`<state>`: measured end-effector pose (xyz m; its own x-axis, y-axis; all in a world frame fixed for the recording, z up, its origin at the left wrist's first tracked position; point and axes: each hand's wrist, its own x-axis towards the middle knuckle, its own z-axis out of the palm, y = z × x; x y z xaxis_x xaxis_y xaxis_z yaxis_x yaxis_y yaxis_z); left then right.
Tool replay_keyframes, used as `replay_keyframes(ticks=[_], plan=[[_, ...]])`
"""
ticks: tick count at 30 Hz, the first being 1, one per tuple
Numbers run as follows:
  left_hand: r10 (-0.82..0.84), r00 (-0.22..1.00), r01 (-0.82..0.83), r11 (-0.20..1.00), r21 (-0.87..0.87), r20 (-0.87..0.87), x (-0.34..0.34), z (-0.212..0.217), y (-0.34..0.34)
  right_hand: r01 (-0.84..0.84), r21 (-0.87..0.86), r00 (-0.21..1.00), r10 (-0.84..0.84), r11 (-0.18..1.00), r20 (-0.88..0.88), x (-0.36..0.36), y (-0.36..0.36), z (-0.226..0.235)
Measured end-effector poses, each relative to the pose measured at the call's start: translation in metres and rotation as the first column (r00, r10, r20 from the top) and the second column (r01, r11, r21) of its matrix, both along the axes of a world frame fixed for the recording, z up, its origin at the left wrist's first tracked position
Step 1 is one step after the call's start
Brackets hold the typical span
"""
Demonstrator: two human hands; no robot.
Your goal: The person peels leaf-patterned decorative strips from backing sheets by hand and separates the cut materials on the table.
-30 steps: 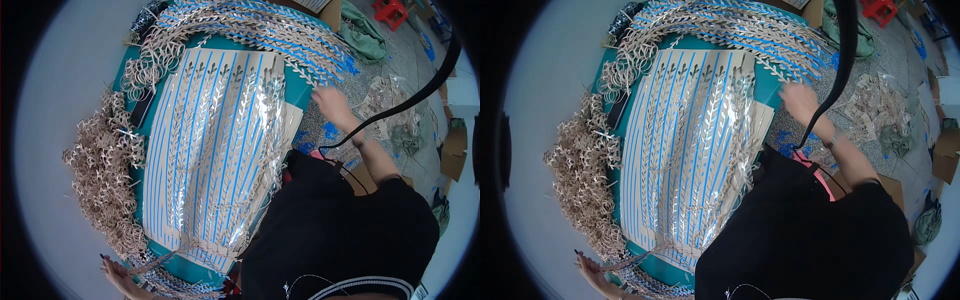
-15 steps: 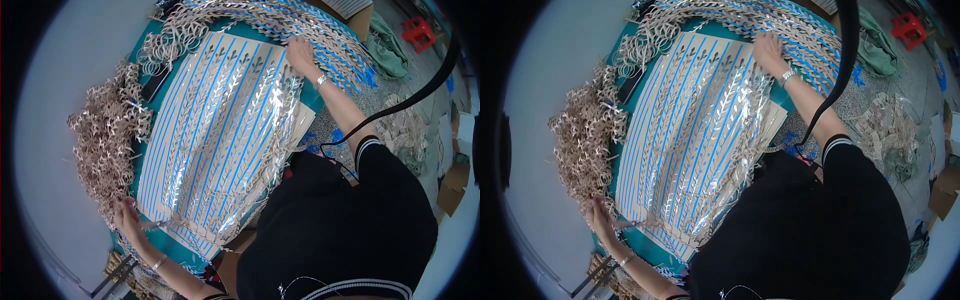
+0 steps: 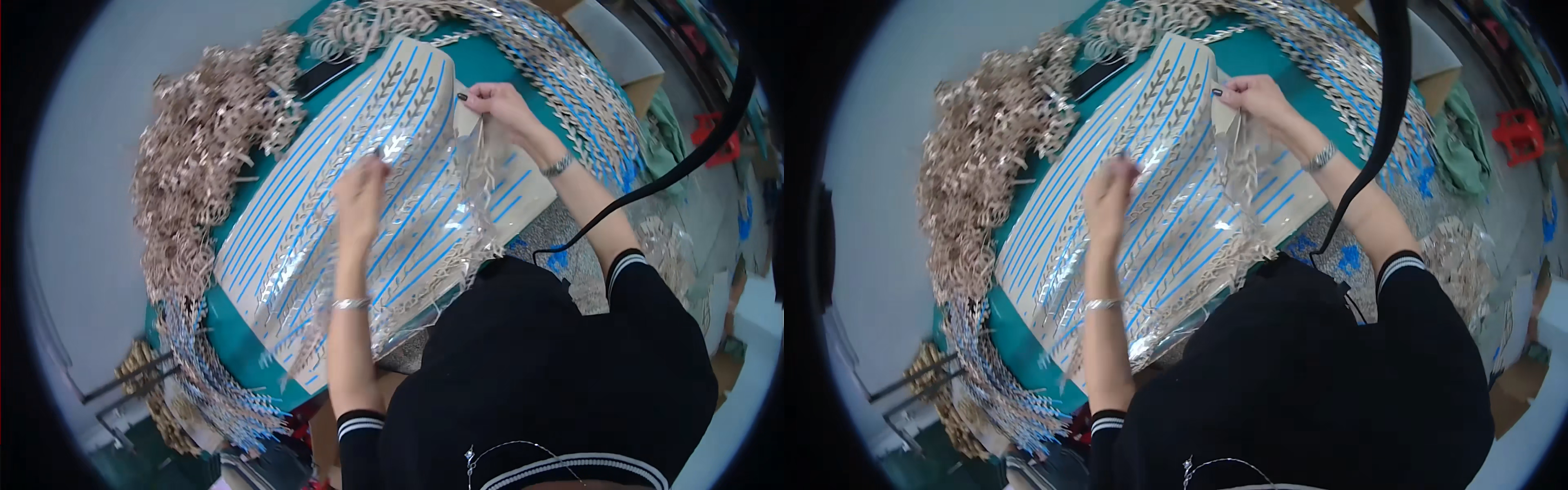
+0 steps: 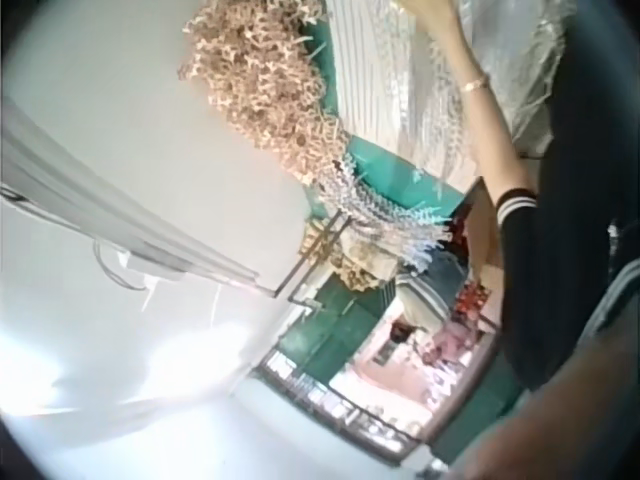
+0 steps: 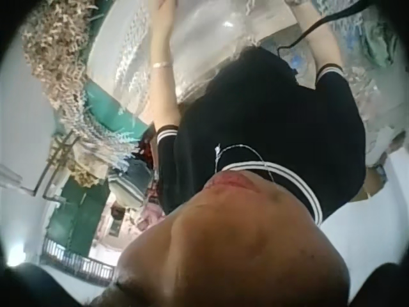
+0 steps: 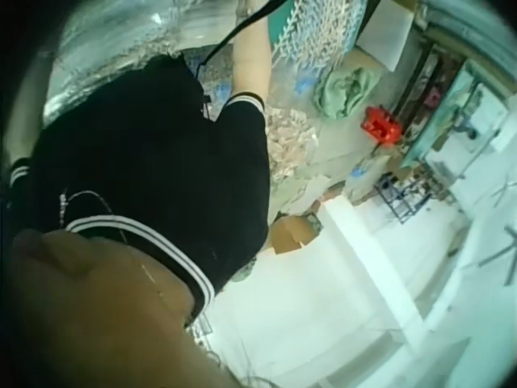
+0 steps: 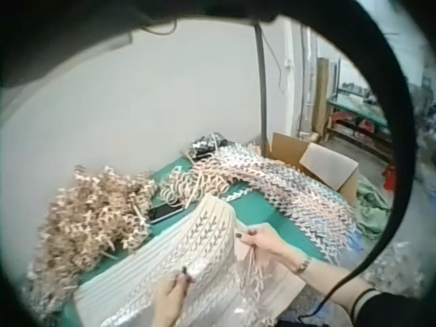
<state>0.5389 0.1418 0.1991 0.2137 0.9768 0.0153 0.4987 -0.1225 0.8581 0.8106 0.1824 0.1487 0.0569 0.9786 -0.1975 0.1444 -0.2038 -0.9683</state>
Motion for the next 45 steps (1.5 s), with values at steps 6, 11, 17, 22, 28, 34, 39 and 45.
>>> replay_keyframes(ticks=[6,11,17,22,28,34,39,45], plan=[[0.179,0.937,-0.215,0.972,0.095,0.299,0.049,-0.025,0.011,-0.157,-0.116,0.835,0.069,0.981,-0.546,-0.078,-0.017,0.012],[0.172,0.946,-0.225,0.958,0.177,0.274,0.038,-0.019,0.013,-0.149,-0.084,0.763,0.061,0.985,-0.644,-0.101,-0.023,0.019],[0.100,0.952,-0.188,0.937,0.294,0.291,0.027,-0.029,0.013,-0.162,-0.027,0.779,0.111,0.986,-0.618,-0.111,-0.031,0.018],[0.557,0.488,-0.565,0.788,-0.243,0.672,0.007,-0.054,0.019,0.074,-0.088,0.769,-0.113,0.993,-0.629,-0.093,-0.027,0.014],[0.740,0.077,-0.521,0.602,-0.606,0.668,-0.116,-0.100,0.010,0.400,-0.195,0.818,-0.445,0.896,-0.366,0.023,-0.016,-0.084],[0.558,0.301,-0.369,0.816,-0.446,0.773,-0.102,-0.079,0.006,0.165,0.240,0.666,-0.287,0.957,0.688,0.021,-0.011,-0.085],[0.388,0.431,-0.222,0.921,-0.321,0.815,-0.062,-0.045,0.001,-0.530,0.502,0.453,-0.272,0.683,0.849,-0.060,-0.016,0.022],[0.339,0.455,-0.193,0.940,-0.280,0.824,-0.038,-0.039,0.001,-0.792,0.289,0.440,0.175,0.539,0.881,-0.089,-0.029,-0.015]])
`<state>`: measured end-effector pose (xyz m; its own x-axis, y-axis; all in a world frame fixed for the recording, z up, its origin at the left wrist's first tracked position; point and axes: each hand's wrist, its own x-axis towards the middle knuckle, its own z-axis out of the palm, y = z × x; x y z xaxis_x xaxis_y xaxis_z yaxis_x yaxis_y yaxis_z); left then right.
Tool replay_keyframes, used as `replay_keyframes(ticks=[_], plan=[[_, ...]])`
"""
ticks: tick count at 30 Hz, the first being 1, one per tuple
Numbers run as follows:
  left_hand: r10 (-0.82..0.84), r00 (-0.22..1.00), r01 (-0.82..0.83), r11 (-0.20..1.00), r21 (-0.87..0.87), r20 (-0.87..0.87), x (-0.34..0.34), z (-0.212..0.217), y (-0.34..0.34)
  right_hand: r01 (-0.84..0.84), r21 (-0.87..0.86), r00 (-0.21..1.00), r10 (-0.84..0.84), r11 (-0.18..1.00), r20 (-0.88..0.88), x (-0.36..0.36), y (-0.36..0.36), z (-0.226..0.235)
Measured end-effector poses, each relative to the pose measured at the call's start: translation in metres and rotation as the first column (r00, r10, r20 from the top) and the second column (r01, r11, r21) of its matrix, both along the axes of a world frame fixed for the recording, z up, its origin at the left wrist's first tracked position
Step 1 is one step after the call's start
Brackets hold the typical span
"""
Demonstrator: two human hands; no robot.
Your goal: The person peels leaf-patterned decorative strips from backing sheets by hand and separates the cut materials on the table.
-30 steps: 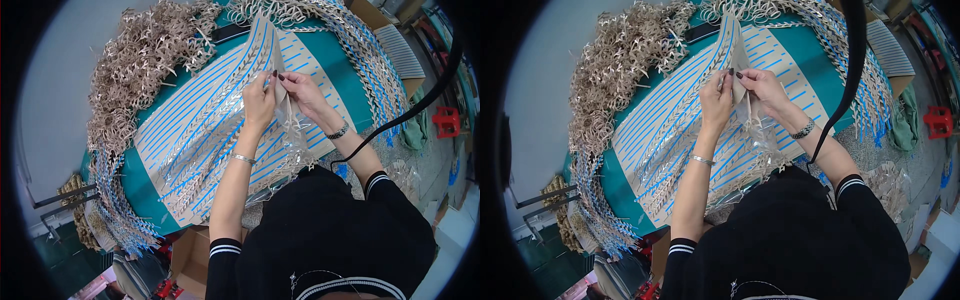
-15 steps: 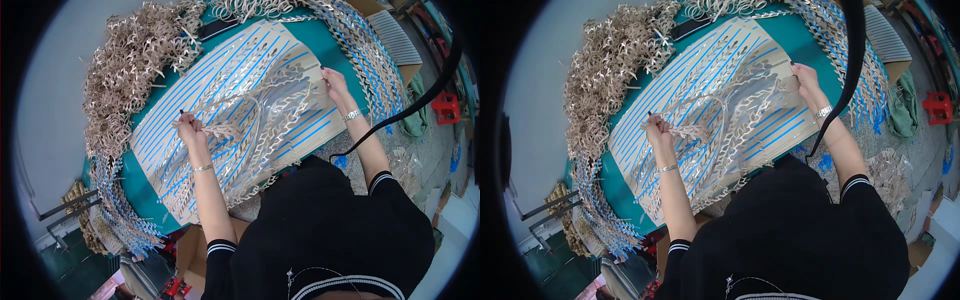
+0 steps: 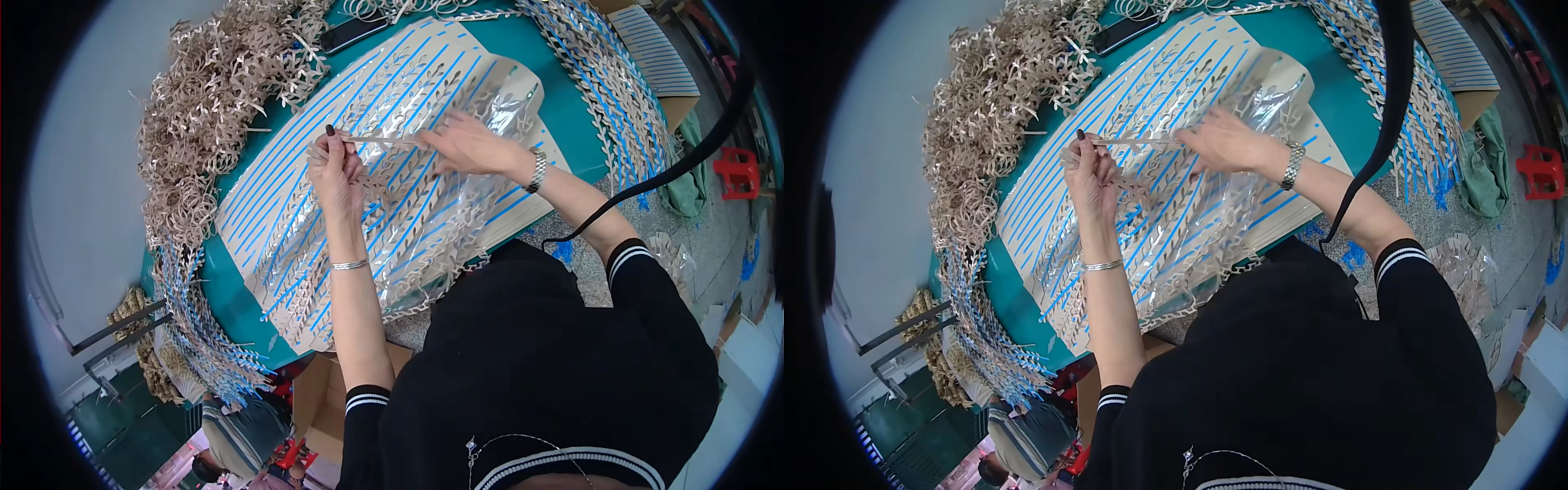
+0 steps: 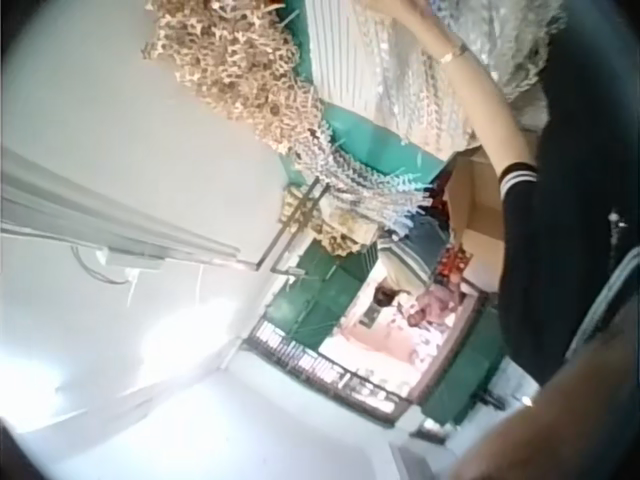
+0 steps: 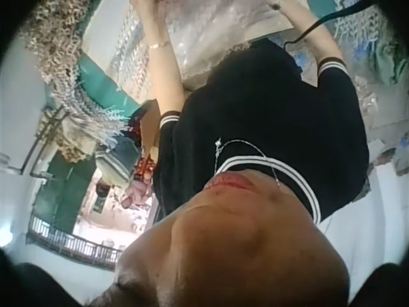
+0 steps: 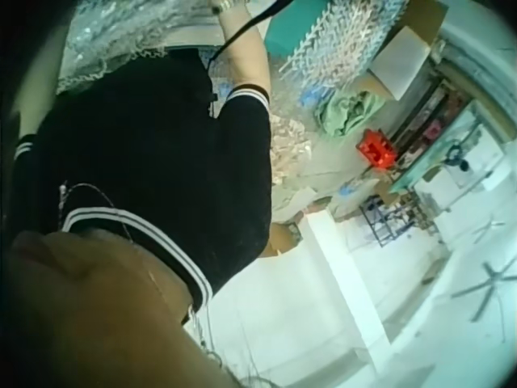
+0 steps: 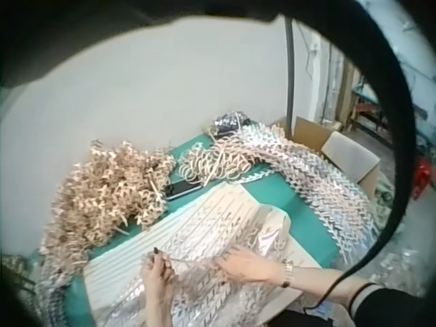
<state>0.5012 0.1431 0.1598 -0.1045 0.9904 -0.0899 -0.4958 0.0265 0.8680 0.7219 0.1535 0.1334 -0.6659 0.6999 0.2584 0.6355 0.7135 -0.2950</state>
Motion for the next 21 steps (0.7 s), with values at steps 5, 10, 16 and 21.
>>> replay_keyframes(ticks=[5,10,16,21], plan=[[-0.034,0.991,0.039,0.999,-0.034,0.131,0.027,-0.016,0.000,0.093,-0.216,0.995,-0.080,0.972,0.066,0.004,-0.010,-0.043],[-0.104,0.980,0.110,0.994,-0.024,0.172,0.042,-0.030,0.009,0.119,-0.285,0.991,-0.131,0.951,-0.021,0.005,-0.015,-0.039],[-0.173,0.981,0.172,0.985,0.022,0.083,0.055,-0.023,0.013,0.158,-0.292,0.981,-0.184,0.943,-0.062,0.007,-0.017,-0.047],[0.233,0.966,-0.251,0.950,-0.187,-0.112,0.024,-0.036,0.022,0.202,-0.313,0.963,-0.246,0.928,-0.107,0.023,-0.017,-0.067]])
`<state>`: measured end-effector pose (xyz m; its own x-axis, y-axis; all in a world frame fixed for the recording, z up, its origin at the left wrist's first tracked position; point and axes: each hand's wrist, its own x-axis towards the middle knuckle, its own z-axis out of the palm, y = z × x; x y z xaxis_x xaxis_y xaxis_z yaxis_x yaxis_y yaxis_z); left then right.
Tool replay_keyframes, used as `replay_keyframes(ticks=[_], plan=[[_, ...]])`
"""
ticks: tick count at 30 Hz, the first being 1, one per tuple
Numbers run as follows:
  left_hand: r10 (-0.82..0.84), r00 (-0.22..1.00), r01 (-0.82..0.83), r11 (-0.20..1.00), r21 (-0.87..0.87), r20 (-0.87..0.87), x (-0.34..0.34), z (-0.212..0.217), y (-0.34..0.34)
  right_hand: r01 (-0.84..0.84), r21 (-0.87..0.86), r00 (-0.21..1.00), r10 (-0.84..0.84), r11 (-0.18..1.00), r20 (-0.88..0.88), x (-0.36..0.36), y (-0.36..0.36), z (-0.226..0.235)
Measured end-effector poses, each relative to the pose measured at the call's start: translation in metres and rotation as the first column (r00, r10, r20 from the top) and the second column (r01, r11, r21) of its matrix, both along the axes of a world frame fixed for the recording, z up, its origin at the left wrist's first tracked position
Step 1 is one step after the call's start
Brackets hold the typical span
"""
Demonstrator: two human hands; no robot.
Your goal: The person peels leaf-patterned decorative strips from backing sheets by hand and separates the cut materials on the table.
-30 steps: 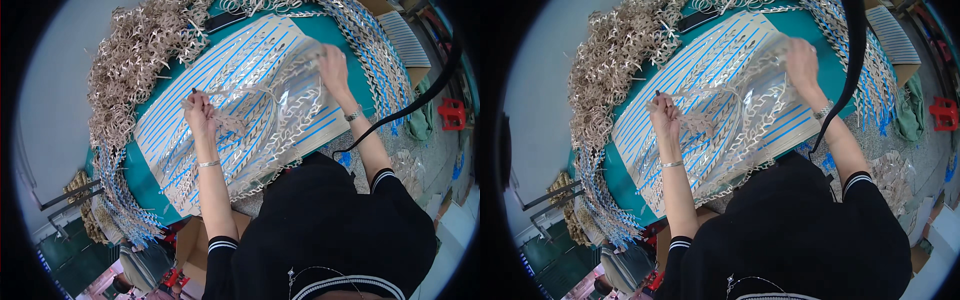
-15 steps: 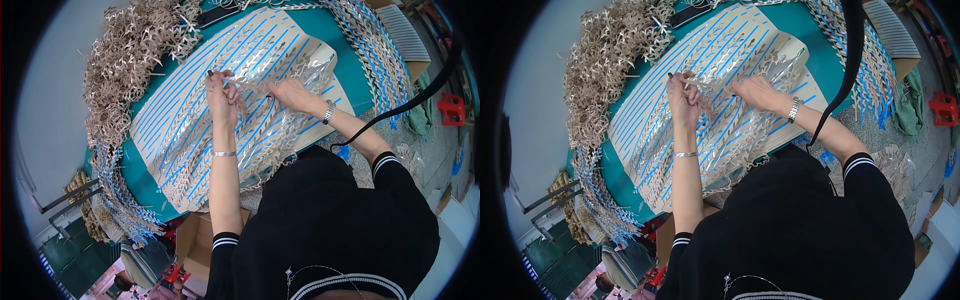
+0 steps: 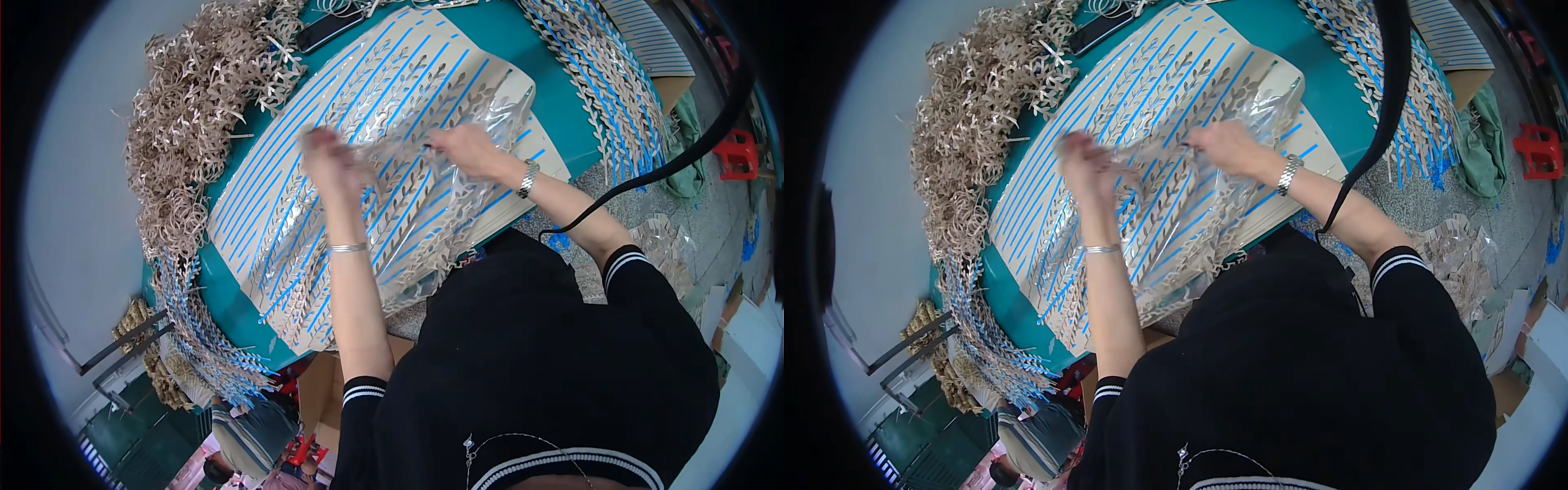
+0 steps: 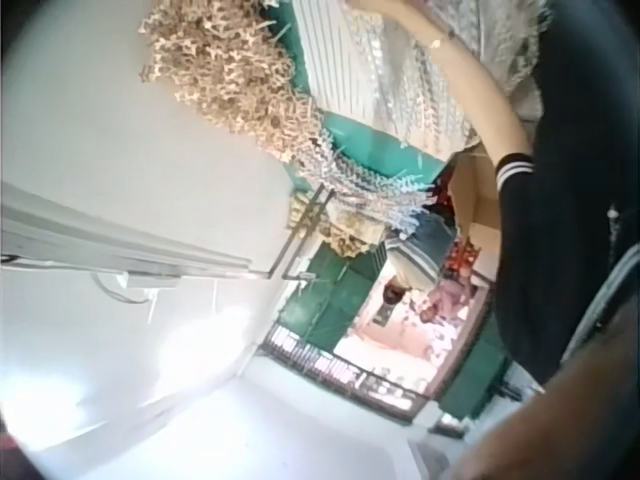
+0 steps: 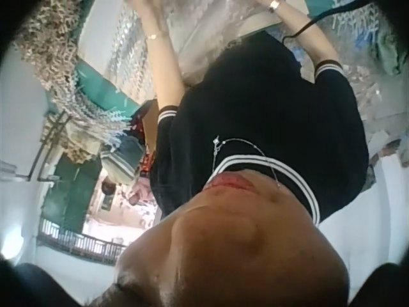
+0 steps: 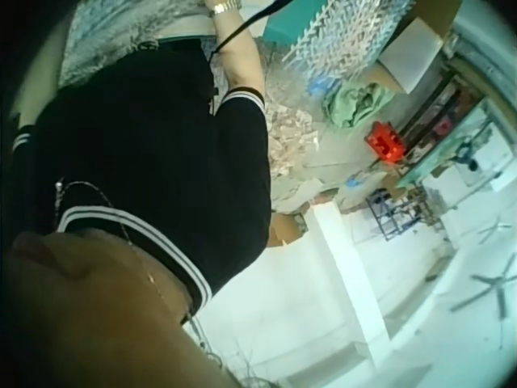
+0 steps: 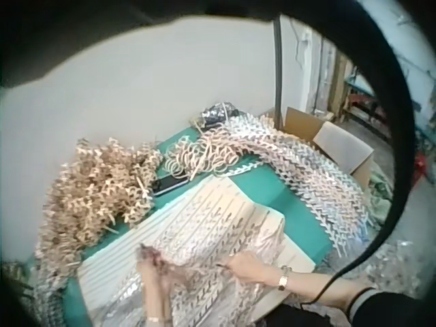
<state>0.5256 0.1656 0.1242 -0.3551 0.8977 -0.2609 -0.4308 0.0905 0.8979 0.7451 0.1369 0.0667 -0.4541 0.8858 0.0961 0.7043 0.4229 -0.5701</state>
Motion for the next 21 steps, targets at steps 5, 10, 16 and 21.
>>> replay_keyframes(ticks=[5,10,16,21], plan=[[0.330,0.944,-0.330,0.944,-0.010,0.014,-0.158,-0.023,-0.011,0.026,-0.002,0.999,-0.026,1.000,-0.031,0.026,-0.012,-0.030],[0.252,0.968,-0.252,0.967,0.041,-0.009,-0.175,-0.018,-0.035,0.118,-0.044,0.992,-0.120,0.992,-0.035,0.022,-0.003,-0.039],[0.709,0.705,-0.704,0.702,-0.106,0.004,-0.260,-0.005,-0.093,0.470,-0.094,0.860,-0.479,0.878,-0.178,0.078,0.004,-0.050],[0.408,0.913,-0.405,0.902,0.146,0.014,-0.243,0.012,-0.097,0.452,-0.322,0.692,-0.555,0.832,-0.462,0.070,0.023,-0.031]])
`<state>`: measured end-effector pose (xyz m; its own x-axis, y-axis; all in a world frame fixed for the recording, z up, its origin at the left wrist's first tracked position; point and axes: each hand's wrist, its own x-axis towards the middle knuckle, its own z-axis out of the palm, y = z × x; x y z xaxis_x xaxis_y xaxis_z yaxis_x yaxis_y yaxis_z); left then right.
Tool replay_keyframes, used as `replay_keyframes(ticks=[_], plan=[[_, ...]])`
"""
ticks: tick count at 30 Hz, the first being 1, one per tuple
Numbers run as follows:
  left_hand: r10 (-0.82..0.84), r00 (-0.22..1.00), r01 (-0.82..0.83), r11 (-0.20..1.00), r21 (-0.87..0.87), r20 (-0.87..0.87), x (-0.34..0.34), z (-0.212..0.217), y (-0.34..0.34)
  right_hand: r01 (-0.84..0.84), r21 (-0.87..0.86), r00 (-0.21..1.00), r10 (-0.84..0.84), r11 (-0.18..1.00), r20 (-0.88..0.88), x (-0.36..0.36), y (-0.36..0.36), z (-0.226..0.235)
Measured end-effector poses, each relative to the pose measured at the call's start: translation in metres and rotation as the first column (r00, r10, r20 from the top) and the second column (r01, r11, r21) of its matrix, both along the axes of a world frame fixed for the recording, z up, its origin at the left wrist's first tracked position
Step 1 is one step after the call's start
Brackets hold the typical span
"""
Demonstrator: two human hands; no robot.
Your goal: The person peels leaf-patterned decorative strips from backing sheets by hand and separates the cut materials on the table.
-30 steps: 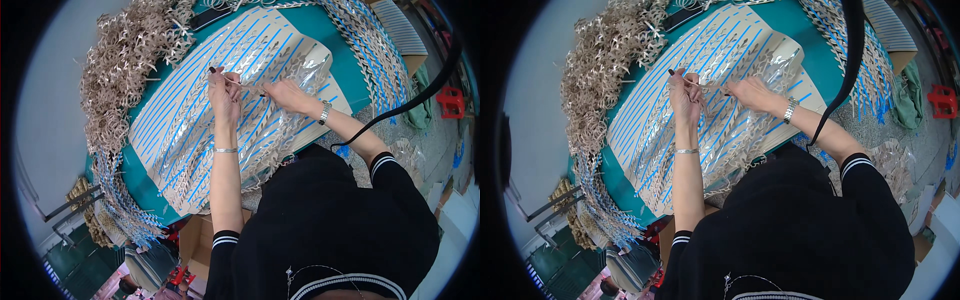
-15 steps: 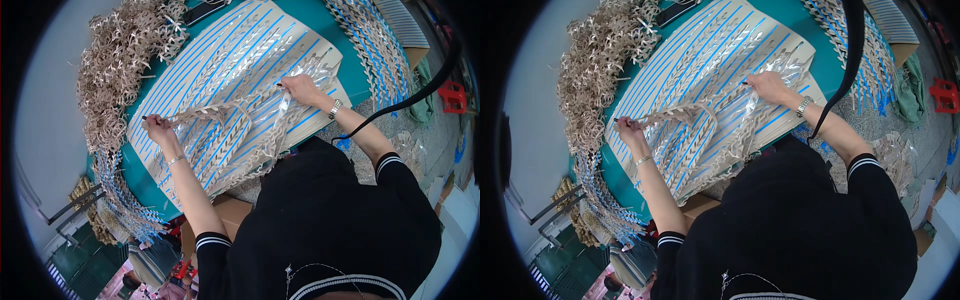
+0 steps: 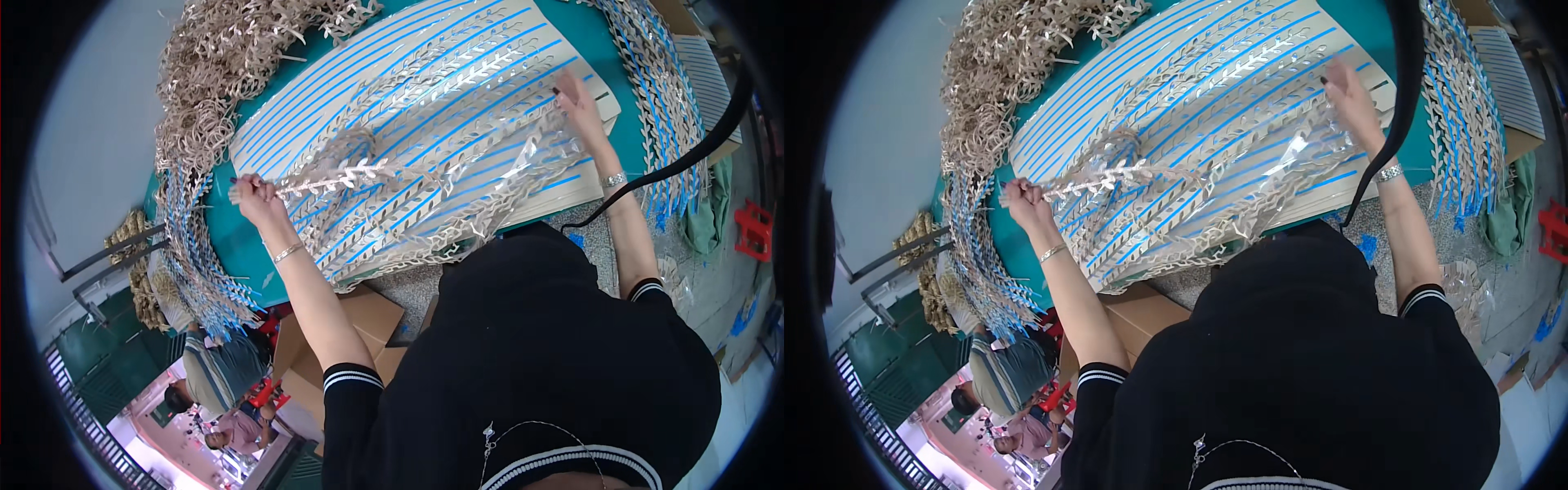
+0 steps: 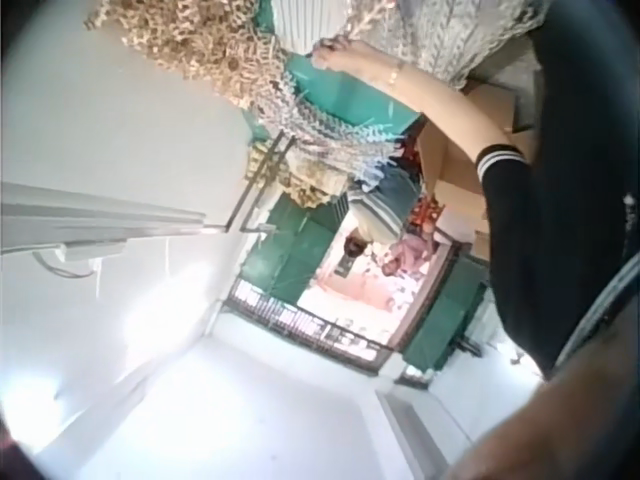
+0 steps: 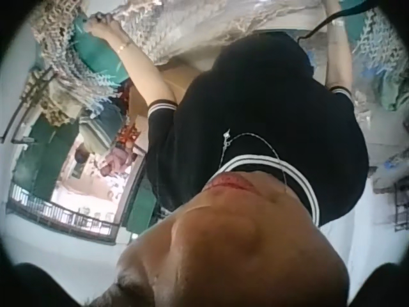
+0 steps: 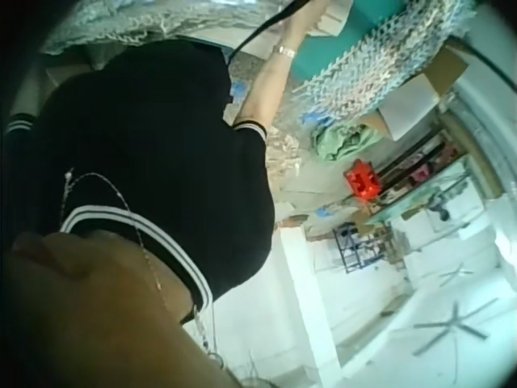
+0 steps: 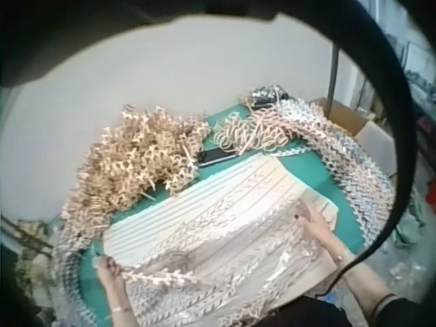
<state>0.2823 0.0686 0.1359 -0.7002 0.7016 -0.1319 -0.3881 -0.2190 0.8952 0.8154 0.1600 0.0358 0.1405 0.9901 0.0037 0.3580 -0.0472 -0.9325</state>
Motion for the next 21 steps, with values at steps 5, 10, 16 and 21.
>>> replay_keyframes(ticks=[5,10,16,21], plan=[[-0.082,0.993,0.088,0.993,0.072,-0.091,0.016,0.031,0.004,-0.340,0.328,0.891,0.190,0.881,0.412,-0.044,0.005,0.067],[-0.214,0.972,0.227,0.960,0.166,-0.096,0.011,0.032,0.006,-0.809,0.123,0.541,0.647,0.575,0.537,-0.158,-0.070,0.065],[-0.122,0.990,0.128,0.988,0.081,-0.072,0.005,0.039,-0.004,-0.888,-0.040,0.329,0.697,0.457,0.637,-0.165,-0.089,0.016],[0.415,0.902,-0.433,0.866,-0.252,-0.121,-0.097,0.007,-0.045,-0.905,0.139,0.390,0.650,0.402,0.652,-0.128,-0.078,0.000]])
